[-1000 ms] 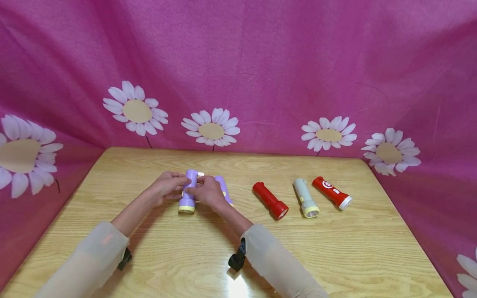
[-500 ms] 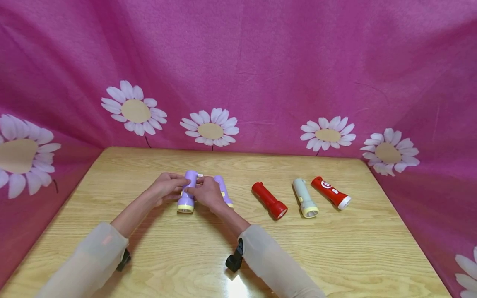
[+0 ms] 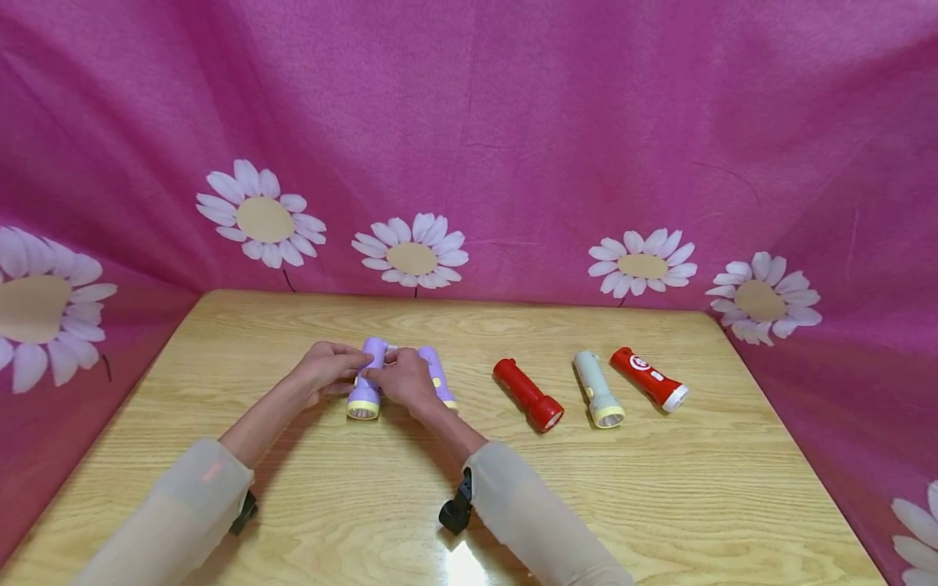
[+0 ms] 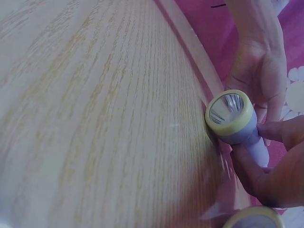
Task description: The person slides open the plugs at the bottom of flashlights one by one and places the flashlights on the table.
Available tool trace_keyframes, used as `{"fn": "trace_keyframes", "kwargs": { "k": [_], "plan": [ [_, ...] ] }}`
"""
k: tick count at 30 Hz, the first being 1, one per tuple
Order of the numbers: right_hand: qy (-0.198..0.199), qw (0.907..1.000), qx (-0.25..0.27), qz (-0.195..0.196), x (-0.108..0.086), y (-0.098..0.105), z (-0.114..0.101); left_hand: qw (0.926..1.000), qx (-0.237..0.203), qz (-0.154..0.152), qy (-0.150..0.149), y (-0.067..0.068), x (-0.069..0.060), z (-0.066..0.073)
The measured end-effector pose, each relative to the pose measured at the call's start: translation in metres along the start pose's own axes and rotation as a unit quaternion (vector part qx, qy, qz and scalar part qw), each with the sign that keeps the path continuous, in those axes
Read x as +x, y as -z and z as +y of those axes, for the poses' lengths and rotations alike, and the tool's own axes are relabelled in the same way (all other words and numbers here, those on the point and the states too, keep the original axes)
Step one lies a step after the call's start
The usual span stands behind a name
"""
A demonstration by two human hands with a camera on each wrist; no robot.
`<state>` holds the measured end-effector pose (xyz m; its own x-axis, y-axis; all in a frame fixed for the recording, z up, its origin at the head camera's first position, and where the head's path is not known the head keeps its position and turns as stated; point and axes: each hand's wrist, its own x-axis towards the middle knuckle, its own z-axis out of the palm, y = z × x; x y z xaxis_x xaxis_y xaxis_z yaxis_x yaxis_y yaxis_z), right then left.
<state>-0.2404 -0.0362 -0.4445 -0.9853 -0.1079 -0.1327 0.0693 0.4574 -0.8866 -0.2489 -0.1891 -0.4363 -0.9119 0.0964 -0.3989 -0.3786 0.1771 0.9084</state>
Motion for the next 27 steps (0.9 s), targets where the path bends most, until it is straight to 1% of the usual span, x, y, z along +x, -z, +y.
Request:
{"fn": "trace_keyframes", "kwargs": {
  "k": [8,20,27],
  "plan": [
    [-0.001,0.9995,-0.033,0.000,0.0026,-0.0011,0.0001,1.0000,-0.001,-0.003,-0.004,0.0004,0.0021,-0.0029],
    [-0.009,0.9988,-0.047,-0.015,0.0031,-0.0009,-0.0003,0.9996,0.029,-0.004,-0.007,-0.0001,0.0021,-0.0033],
    [-0.007,0.9982,-0.056,-0.019,0.0030,-0.0007,-0.0022,0.9996,0.027,-0.002,-0.008,0.0013,0.0030,-0.0047]
  ]
}}
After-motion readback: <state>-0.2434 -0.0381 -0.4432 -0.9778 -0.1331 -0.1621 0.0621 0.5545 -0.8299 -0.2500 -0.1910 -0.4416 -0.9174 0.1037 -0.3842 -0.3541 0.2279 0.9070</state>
